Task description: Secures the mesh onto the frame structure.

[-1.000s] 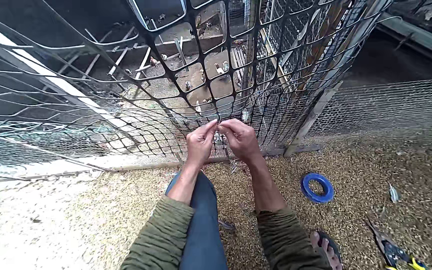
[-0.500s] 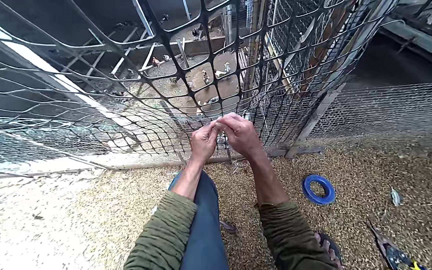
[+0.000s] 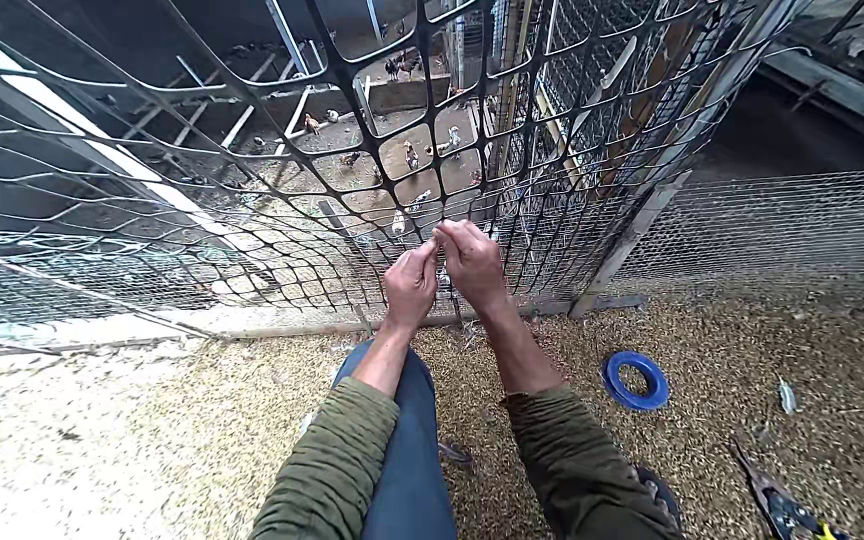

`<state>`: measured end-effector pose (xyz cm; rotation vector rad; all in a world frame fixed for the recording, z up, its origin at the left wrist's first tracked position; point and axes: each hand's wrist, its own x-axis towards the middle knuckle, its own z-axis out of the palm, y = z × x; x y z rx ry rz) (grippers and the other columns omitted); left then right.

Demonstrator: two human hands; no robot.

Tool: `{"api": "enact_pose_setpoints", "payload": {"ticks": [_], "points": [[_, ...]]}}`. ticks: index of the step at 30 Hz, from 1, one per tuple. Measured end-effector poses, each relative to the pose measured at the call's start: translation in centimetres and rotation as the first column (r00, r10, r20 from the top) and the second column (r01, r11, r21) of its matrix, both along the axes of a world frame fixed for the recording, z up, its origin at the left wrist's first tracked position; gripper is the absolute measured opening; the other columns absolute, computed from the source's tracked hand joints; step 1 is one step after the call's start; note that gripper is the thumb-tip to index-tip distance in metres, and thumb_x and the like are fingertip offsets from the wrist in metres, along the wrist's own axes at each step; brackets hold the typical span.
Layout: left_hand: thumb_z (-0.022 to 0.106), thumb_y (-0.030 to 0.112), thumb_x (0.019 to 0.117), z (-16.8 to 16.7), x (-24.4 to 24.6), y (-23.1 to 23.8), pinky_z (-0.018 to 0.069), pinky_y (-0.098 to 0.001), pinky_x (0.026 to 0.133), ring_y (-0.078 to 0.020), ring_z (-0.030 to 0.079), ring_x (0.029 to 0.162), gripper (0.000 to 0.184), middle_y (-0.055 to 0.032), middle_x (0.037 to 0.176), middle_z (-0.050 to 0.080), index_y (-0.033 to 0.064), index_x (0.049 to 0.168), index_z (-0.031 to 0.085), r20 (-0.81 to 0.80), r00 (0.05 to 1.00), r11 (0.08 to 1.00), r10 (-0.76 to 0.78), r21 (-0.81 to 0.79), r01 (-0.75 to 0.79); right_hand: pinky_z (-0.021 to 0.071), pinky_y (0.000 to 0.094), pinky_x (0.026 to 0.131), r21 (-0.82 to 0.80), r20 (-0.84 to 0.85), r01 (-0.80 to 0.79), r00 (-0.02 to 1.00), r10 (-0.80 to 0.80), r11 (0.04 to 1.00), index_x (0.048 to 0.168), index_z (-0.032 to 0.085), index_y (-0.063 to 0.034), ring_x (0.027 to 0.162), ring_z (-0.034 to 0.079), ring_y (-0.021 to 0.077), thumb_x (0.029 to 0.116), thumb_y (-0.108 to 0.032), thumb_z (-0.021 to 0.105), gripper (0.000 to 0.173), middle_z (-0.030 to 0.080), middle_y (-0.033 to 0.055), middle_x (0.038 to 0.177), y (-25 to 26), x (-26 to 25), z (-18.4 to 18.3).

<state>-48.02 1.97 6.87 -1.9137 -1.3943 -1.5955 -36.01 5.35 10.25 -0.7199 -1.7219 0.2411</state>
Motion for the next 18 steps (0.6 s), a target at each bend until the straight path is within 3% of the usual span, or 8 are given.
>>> {"api": "enact_pose_setpoints", "payload": {"ticks": [4, 10, 14, 18], "points": [[0.063, 0.005, 0.0989, 0.1, -0.1, 0.2, 0.0591, -0.0329, 0.073, -0.0226, 0.073, 0.074, 0.018, -0.0163, 0.085, 0.075, -0.0038, 0.107, 0.076, -0.041, 0.996, 0.995, 0.078, 0.064, -0.076, 0.0613, 0.0378, 0.08, -0.06, -0.01, 0.019, 1.0, -0.02, 0.998, 0.101, 0.074, 0.0039, 0.086, 0.074, 0.0253, 0.0981, -0.006, 0.064, 0.014, 0.074, 0.0159, 0.095, -0.5, -0.4, 0.6], [0.063, 0.003, 0.0975, 0.0, -0.2, 0.3, 0.0593, -0.0332, 0.073, -0.0231, 0.073, 0.075, 0.016, -0.0168, 0.085, 0.074, -0.0032, 0.106, 0.076, -0.065, 0.996, 0.991, 0.065, 0.117, -0.057, 0.0608, 0.0401, 0.079, -0.183, -0.026, -0.006, 1.0, 0.001, 0.983, 0.106, 0.074, 0.0039, 0.085, 0.074, 0.0262, 0.0982, -0.005, 0.064, 0.015, 0.074, 0.0171, 0.098, -1.1, -0.1, 1.4], [0.061, 0.004, 0.0999, 0.2, -0.2, 0.2, 0.0601, -0.0338, 0.078, -0.0237, 0.075, 0.081, 0.017, -0.0173, 0.092, 0.076, -0.0047, 0.106, 0.074, -0.081, 0.995, 0.995, 0.064, 0.08, -0.057, 0.0605, 0.0424, 0.08, -0.238, -0.017, -0.035, 0.999, 0.032, 0.971, 0.107, 0.074, 0.0041, 0.086, 0.074, 0.0274, 0.0989, -0.007, 0.064, 0.017, 0.074, 0.0179, 0.099, -1.1, 0.3, 1.9], [0.059, 0.006, 0.1022, 0.3, 0.0, -0.1, 0.0609, -0.0349, 0.077, -0.0236, 0.075, 0.081, 0.02, -0.0181, 0.095, 0.076, -0.0063, 0.11, 0.072, -0.098, 0.994, 0.999, 0.043, 0.026, -0.04, 0.059, 0.0379, 0.069, -0.349, -0.088, -0.132, 0.99, 0.108, 0.928, 0.109, 0.07, 0.0008, 0.073, 0.069, 0.0196, 0.1013, -0.011, 0.062, 0.016, 0.072, 0.0124, 0.089, -0.8, 0.9, 1.6]]}}
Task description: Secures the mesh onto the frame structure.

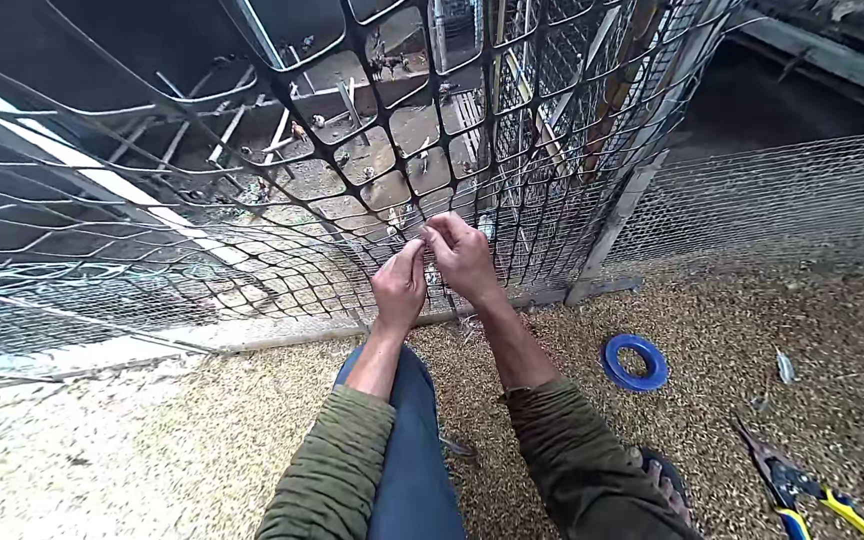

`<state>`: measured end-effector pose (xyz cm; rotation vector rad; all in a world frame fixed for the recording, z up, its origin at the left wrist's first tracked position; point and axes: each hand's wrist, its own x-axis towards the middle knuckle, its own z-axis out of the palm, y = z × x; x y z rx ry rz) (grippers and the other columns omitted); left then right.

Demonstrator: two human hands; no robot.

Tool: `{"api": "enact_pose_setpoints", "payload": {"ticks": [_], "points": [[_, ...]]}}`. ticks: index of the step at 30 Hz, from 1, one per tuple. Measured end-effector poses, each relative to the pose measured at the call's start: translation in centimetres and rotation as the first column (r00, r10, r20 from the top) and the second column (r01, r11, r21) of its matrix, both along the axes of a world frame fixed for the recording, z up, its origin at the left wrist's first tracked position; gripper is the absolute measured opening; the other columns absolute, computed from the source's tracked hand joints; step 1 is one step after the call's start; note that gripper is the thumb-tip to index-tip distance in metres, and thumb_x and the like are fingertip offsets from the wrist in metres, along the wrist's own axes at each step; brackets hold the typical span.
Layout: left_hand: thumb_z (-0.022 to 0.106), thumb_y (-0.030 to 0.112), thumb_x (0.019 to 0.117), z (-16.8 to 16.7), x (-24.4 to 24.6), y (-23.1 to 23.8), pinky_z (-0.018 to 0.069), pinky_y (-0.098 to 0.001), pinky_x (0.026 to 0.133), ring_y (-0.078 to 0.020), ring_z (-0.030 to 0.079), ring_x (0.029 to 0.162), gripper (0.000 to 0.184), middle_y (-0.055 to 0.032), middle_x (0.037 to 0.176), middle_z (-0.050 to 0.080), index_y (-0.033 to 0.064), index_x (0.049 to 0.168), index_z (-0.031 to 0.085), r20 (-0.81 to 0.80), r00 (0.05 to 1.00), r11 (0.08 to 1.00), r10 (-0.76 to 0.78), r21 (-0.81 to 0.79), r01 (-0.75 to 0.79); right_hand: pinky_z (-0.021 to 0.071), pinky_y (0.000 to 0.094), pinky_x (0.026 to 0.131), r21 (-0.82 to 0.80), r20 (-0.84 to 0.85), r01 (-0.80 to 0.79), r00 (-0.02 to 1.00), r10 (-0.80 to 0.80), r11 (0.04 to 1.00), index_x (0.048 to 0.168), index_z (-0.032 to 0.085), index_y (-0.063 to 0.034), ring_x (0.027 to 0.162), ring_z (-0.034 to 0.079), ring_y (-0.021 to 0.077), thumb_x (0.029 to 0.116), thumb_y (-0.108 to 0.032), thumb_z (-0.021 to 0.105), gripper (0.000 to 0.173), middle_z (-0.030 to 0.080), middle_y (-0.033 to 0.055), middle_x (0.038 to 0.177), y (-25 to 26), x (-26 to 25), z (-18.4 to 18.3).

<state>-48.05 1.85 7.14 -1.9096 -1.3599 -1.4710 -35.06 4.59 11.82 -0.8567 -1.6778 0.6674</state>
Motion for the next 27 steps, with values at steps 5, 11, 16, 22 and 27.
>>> {"api": "enact_pose_setpoints", "payload": {"ticks": [5, 11, 16, 22, 27], "points": [[0.055, 0.01, 0.1051, 0.1, 0.7, -0.5, 0.0596, -0.0361, 0.067, -0.0221, 0.071, 0.07, 0.022, -0.0161, 0.089, 0.073, -0.0053, 0.113, 0.069, 0.011, 0.999, 0.995, 0.049, -0.09, -0.048, 0.0625, 0.032, 0.077, -0.126, -0.367, -0.112, 0.928, 0.059, 0.986, 0.121, 0.061, 0.0003, 0.082, 0.072, 0.0127, 0.1025, -0.006, 0.057, 0.02, 0.072, 0.0099, 0.105, -0.9, -0.4, -2.6], [0.053, 0.012, 0.1059, 0.2, 0.9, -0.9, 0.0574, -0.0376, 0.062, -0.0218, 0.068, 0.065, 0.024, -0.016, 0.084, 0.072, -0.0055, 0.114, 0.068, 0.088, 0.994, 0.975, 0.068, -0.215, -0.047, 0.0591, 0.029, 0.073, -0.421, -0.534, -0.28, 0.846, 0.014, 0.863, 0.119, 0.064, 0.0012, 0.077, 0.068, 0.011, 0.1047, -0.007, 0.053, 0.02, 0.071, 0.009, 0.098, -1.7, -0.9, -3.8], [0.054, 0.013, 0.1059, 0.2, 0.9, -0.8, 0.0589, -0.0391, 0.065, -0.0214, 0.071, 0.071, 0.023, -0.0149, 0.088, 0.073, -0.0039, 0.113, 0.068, 0.149, 0.987, 0.965, 0.062, -0.263, -0.021, 0.0561, 0.0267, 0.075, -0.489, -0.665, -0.509, 0.743, 0.074, 0.709, 0.114, 0.068, 0.0005, 0.076, 0.064, 0.0082, 0.1059, -0.01, 0.054, 0.019, 0.069, 0.0043, 0.091, -1.2, -1.4, -3.3], [0.053, 0.016, 0.1061, 0.6, 1.0, -1.1, 0.0585, -0.0372, 0.066, -0.0174, 0.07, 0.069, 0.025, -0.012, 0.083, 0.072, -0.0036, 0.113, 0.067, 0.246, 0.966, 0.94, 0.076, -0.342, 0.013, 0.0574, 0.0265, 0.072, -0.429, -0.85, -0.691, 0.527, 0.001, 0.582, 0.11, 0.068, -0.0012, 0.074, 0.065, 0.0094, 0.1041, -0.004, 0.054, 0.015, 0.071, 0.006, 0.092, -0.9, -1.6, -3.4], [0.052, 0.019, 0.1072, 1.1, 1.4, -1.3, 0.0552, -0.0337, 0.063, -0.0137, 0.065, 0.064, 0.027, -0.0085, 0.076, 0.069, -0.0027, 0.111, 0.067, 0.306, 0.945, 0.919, 0.119, -0.394, 0.011, 0.0577, 0.024, 0.068, -0.473, -0.839, -0.678, 0.542, -0.052, 0.563, 0.109, 0.067, -0.001, 0.069, 0.065, 0.0088, 0.1021, -0.001, 0.057, 0.012, 0.07, 0.0055, 0.088, -0.6, -1.3, -3.1]]}}
